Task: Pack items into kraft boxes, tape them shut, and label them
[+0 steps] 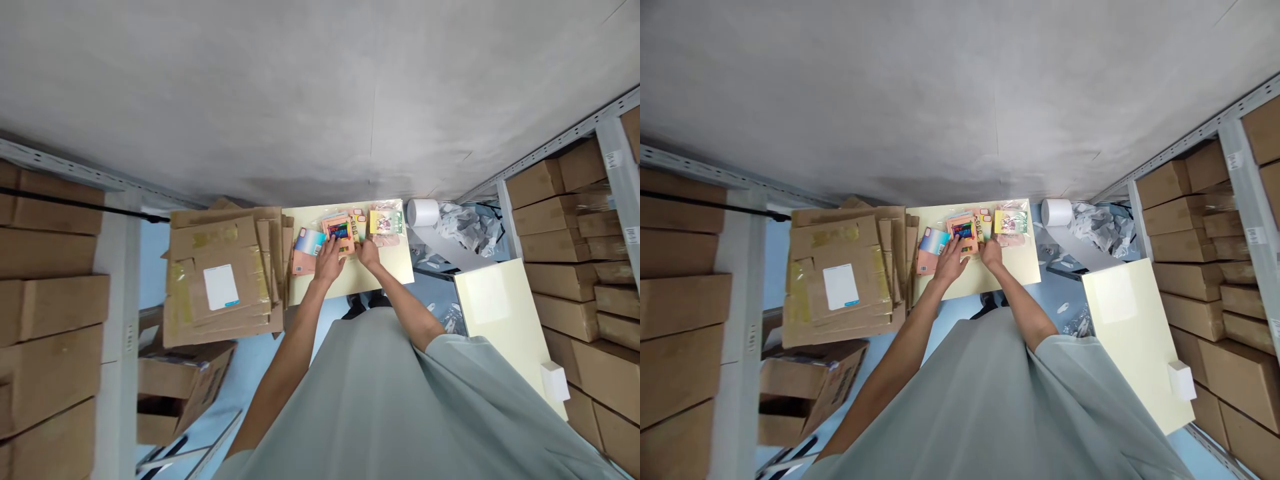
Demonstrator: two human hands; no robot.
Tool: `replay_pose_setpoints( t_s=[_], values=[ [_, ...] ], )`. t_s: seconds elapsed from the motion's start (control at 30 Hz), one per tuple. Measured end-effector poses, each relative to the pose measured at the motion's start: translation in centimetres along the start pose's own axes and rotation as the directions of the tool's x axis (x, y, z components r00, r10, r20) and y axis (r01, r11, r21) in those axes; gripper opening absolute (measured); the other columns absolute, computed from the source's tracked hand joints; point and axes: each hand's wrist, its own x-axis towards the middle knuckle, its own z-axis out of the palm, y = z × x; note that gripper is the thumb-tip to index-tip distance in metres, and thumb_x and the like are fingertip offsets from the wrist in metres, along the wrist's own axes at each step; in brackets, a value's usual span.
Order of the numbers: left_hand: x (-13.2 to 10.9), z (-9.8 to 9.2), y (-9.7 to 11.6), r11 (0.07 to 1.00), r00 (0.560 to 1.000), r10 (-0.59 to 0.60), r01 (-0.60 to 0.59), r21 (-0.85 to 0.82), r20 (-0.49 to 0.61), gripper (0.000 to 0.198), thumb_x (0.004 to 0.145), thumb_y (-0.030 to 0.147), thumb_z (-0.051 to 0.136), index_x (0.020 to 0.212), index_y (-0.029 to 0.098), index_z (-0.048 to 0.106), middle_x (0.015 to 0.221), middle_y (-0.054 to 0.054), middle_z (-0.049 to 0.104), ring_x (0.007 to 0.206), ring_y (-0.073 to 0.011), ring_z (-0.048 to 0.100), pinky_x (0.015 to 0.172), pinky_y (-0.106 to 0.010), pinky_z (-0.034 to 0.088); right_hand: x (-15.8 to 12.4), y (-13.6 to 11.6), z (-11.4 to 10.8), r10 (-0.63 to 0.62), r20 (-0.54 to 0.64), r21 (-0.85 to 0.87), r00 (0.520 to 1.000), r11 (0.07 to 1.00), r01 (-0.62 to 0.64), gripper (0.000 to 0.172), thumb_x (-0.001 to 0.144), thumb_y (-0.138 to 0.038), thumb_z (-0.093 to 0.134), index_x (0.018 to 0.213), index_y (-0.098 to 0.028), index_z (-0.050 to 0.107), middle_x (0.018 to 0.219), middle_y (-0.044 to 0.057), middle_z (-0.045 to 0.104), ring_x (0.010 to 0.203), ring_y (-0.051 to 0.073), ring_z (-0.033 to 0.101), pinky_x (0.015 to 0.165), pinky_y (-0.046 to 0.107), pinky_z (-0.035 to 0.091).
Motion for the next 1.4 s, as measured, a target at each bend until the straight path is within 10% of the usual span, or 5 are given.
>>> replay_pose_setpoints(
  t_s=[0.33, 0.63, 0.93, 1.2, 1.4],
  values=[
    [-0.5, -2.3, 1.2, 0.993, 0.994, -0.097, 0.100, -0.057, 0.046, 0.064, 0.098, 0.023, 0.060, 0.161, 0.011, 0.058, 0.180, -0.022, 0.043, 0.173, -0.0336, 0.034, 0.140, -0.046, 0.033, -4.2, 2.0, -1.2, -0.024, -0.107, 0.267, 0.994, 0.962, 0.052, 0.017, 0.110, -0.032, 0.064, 0.108, -0.018, 0.074, 0.093, 0.009, 0.084, 0.089, 0.023, 0.083, 0.085, 0.029, 0.062],
    [-6.6, -2.8, 7.1, 0.918, 0.988, -0.113, 0.065, -0.391, -0.101, 0.049, 0.107, 0.054, 0.050, 0.118, 0.016, 0.078, 0.131, -0.022, 0.080, 0.132, -0.0378, 0.072, 0.119, -0.054, 0.052, -13.8, 8.1, -3.1, -0.117, -0.192, 0.800, 0.974, 0.557, 0.225, 0.065, 0.081, -0.083, 0.082, 0.094, -0.022, 0.064, 0.082, 0.001, 0.073, 0.071, 0.019, 0.079, 0.072, 0.032, 0.067],
    [-14.1, 2.6, 17.6, 0.573, 0.965, 0.073, 0.167, -0.802, 0.253, 0.065, 0.082, 0.079, 0.083, 0.108, 0.019, 0.076, 0.116, -0.012, 0.083, 0.110, -0.0286, 0.077, 0.099, -0.039, 0.062, -29.6, 15.1, -2.9, 0.166, -0.306, 0.872, 0.937, 0.445, 0.206, 0.063, 0.086, -0.083, 0.082, 0.102, -0.023, 0.071, 0.087, 0.004, 0.079, 0.080, 0.021, 0.078, 0.081, 0.036, 0.067],
    [-17.1, 6.4, 26.8, 0.648, 0.830, 0.332, 0.144, -0.748, 0.448, 0.054, 0.083, 0.069, 0.089, 0.102, 0.020, 0.074, 0.105, -0.011, 0.082, 0.100, -0.0252, 0.077, 0.093, -0.037, 0.062, -38.5, 22.8, -3.4, 0.331, -0.395, 0.885, 0.857, 0.389, 0.257, 0.060, 0.087, -0.080, 0.082, 0.101, -0.022, 0.074, 0.093, 0.006, 0.081, 0.086, 0.022, 0.078, 0.084, 0.035, 0.063],
    [-20.4, 13.3, 35.1, 0.724, 0.739, 0.392, 0.120, -0.679, 0.548, 0.056, 0.082, 0.070, 0.091, 0.105, 0.022, 0.073, 0.109, -0.010, 0.082, 0.106, -0.0267, 0.078, 0.100, -0.040, 0.062, -42.3, 31.7, -4.3, 0.443, -0.446, 0.891, 0.778, 0.303, 0.338, 0.061, 0.086, -0.081, 0.082, 0.102, -0.022, 0.074, 0.094, 0.007, 0.082, 0.090, 0.023, 0.079, 0.088, 0.035, 0.062]
  ],
)
